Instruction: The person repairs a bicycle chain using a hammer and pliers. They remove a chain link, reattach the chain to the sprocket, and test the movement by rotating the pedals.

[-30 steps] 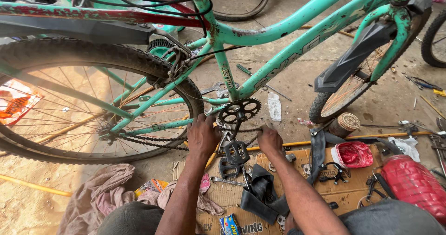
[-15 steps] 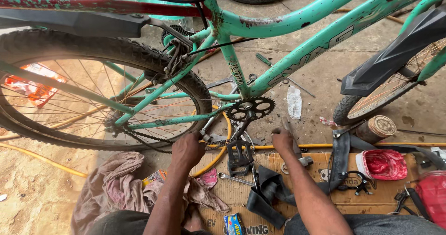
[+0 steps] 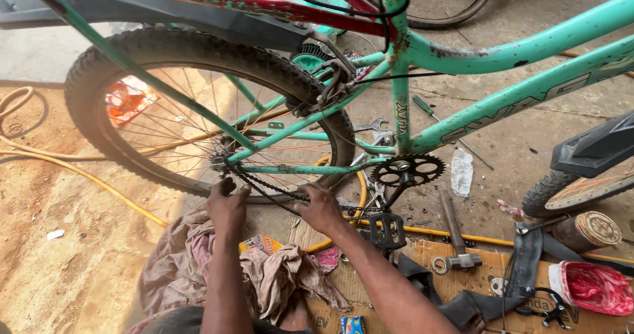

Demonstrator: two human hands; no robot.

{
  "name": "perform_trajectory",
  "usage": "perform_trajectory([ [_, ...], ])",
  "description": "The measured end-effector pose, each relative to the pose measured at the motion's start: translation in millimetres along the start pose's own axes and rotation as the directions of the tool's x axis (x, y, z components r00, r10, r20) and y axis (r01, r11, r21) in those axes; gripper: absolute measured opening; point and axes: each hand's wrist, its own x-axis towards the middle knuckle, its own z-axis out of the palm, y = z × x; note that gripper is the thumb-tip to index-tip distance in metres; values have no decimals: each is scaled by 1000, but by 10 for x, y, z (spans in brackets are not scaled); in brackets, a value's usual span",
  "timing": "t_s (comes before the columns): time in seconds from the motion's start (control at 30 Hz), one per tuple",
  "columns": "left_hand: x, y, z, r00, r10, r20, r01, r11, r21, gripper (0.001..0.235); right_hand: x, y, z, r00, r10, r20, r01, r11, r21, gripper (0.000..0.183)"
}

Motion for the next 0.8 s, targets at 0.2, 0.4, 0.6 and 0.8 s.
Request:
perform_trajectory([
  [0.2, 90, -229, 157, 895, -268, 357, 428, 740, -519, 38, 234, -193, 392, 967, 81, 240, -99, 993, 65, 40],
  [0.4, 268, -374, -192, 980, -117, -159, 16, 851, -525, 20, 286, -156, -222, 981, -22, 194, 17, 999, 28, 23],
  [0.6, 509, -176, -287, 945, 96, -314, -186, 945, -269, 15, 525, -493, -845, 992, -125, 4, 125, 992, 30, 22],
  [0.8, 768, -249, -142, 934, 102, -343, -238, 893, -383, 13, 904, -604, -1052, 996, -26, -83, 37, 991, 128, 21],
])
